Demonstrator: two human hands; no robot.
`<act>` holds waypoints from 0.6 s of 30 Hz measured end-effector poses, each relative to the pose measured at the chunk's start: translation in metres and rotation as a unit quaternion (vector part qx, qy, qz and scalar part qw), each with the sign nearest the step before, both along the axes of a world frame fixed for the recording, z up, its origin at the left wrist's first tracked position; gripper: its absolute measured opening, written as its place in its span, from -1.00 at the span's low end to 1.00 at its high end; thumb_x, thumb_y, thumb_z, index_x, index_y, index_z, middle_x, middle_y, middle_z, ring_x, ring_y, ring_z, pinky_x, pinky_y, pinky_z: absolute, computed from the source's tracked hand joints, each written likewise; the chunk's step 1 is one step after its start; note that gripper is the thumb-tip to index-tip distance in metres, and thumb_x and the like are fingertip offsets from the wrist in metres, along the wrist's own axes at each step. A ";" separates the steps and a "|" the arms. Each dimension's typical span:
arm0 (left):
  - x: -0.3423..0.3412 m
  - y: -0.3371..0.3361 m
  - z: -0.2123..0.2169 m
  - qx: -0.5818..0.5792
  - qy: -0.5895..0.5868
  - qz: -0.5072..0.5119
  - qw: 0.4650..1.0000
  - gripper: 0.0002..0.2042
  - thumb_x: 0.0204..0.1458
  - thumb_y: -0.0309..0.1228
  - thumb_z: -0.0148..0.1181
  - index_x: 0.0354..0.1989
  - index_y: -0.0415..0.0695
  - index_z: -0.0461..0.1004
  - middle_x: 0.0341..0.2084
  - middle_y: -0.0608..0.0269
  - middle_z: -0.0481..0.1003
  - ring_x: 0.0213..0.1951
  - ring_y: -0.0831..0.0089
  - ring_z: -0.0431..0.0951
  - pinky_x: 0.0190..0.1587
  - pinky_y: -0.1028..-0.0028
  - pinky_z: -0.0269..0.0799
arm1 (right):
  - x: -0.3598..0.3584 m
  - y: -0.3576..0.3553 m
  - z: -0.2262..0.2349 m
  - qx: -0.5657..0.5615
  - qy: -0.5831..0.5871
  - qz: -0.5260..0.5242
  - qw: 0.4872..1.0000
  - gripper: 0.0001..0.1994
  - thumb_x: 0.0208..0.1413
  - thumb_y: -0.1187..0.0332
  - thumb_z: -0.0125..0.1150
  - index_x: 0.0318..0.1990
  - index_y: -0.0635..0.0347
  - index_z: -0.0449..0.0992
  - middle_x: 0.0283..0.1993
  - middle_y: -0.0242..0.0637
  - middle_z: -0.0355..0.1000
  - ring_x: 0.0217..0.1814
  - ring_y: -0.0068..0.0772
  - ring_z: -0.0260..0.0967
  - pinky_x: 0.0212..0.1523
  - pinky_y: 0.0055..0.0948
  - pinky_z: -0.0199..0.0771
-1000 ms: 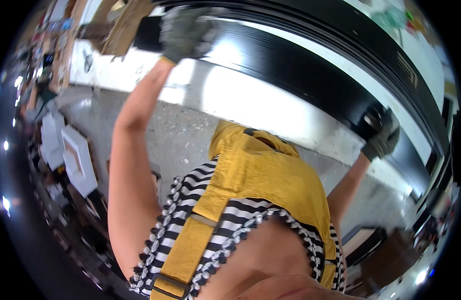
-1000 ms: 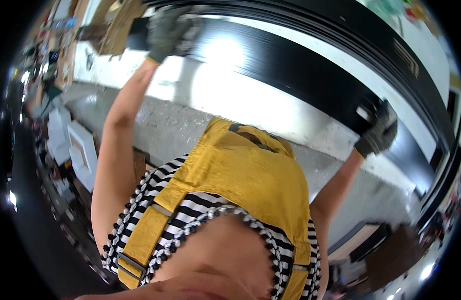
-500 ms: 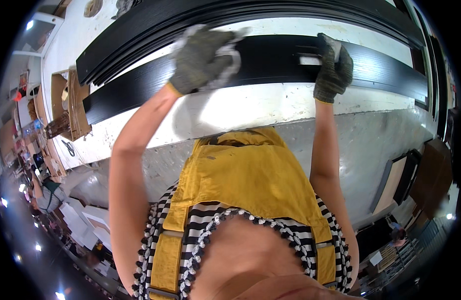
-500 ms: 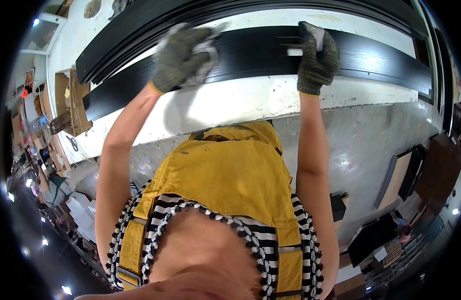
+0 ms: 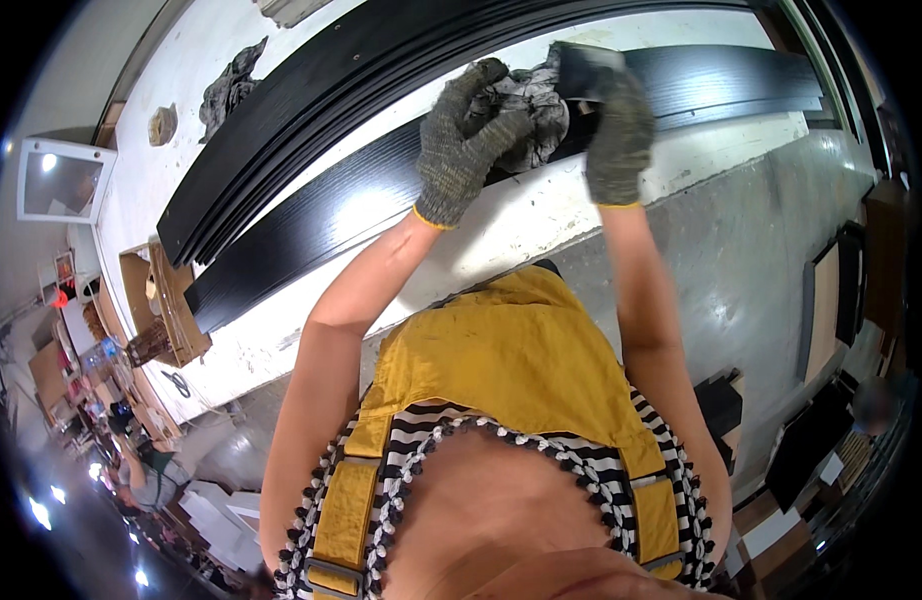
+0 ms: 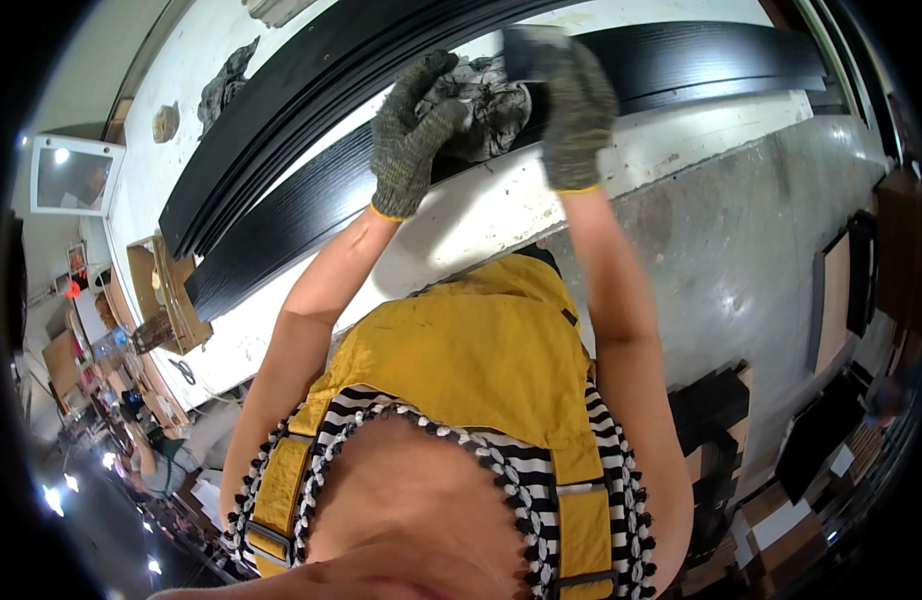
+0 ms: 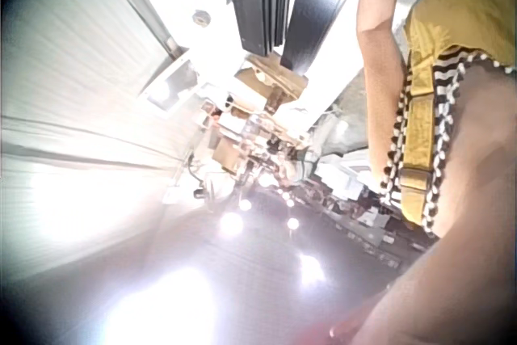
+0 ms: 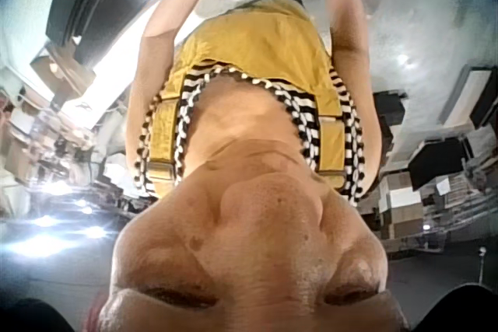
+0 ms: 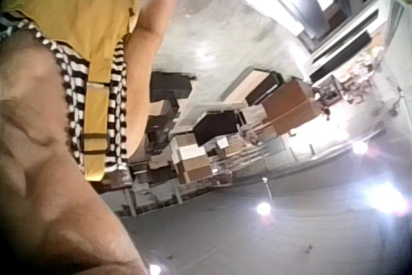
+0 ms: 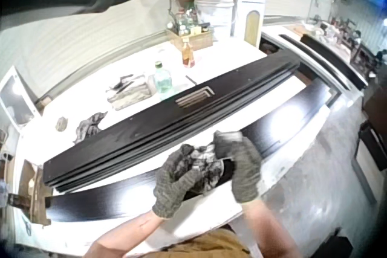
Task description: The person wipes the surface of long, black, ribbed planks with a cloth. They handle the planks one by one, wiping them thoroughly on a white workbench in a workshop setting.
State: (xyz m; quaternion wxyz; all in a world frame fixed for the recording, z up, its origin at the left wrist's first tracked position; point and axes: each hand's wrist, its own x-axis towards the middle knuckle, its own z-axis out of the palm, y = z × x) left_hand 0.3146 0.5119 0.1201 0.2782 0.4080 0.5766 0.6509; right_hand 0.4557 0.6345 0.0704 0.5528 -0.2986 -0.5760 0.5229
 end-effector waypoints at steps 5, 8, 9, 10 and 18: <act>0.000 -0.014 0.007 -0.039 -0.311 0.004 0.949 -0.68 0.02 -0.39 0.40 -0.05 -0.14 0.52 -0.24 0.33 0.56 -0.23 0.59 0.55 -0.31 0.48 0.55 | -0.053 -0.043 0.014 0.310 -0.172 -0.066 0.933 -0.68 0.11 0.30 0.36 0.00 0.19 0.61 -0.02 -0.18 0.54 0.08 -0.16 0.44 0.14 -0.19 0.40; -0.022 -0.009 -0.002 0.088 -0.315 0.082 0.941 -0.80 0.16 -0.34 0.25 -0.12 -0.17 0.54 -0.22 0.27 0.57 -0.14 0.44 0.54 0.02 0.36 0.45 | -0.050 -0.035 0.019 0.401 -0.293 -0.025 0.867 -0.50 0.00 -0.03 0.38 0.03 0.06 0.59 0.08 -0.23 0.51 0.14 -0.14 0.41 0.23 -0.10 0.29; -0.032 -0.005 -0.004 0.082 -0.271 0.098 0.954 -0.79 0.17 -0.34 0.25 -0.11 -0.18 0.54 -0.20 0.25 0.58 -0.14 0.45 0.54 0.03 0.38 0.44 | -0.047 -0.039 0.023 0.405 -0.371 -0.010 0.836 -0.45 -0.02 -0.11 0.34 0.05 0.02 0.58 0.12 -0.24 0.48 0.19 -0.13 0.36 0.27 -0.02 0.20; -0.042 -0.003 -0.004 0.076 -0.224 0.118 0.964 -0.78 0.17 -0.34 0.24 -0.10 -0.19 0.54 -0.19 0.24 0.59 -0.13 0.45 0.55 0.04 0.39 0.42 | -0.045 -0.044 0.028 0.405 -0.444 0.007 0.799 -0.39 -0.03 -0.20 0.29 0.08 -0.02 0.57 0.17 -0.25 0.46 0.23 -0.12 0.32 0.31 0.07 0.11; -0.057 0.016 -0.022 -0.088 -0.015 0.069 0.994 -0.69 0.05 -0.40 0.33 -0.04 -0.26 0.59 -0.17 0.22 0.62 -0.11 0.45 0.57 0.08 0.46 0.40 | -0.007 0.033 0.006 0.433 -0.577 -0.055 0.691 -0.49 0.14 -0.22 0.05 0.13 -0.25 0.52 0.16 -0.45 0.45 0.23 -0.25 0.32 0.31 0.05 0.09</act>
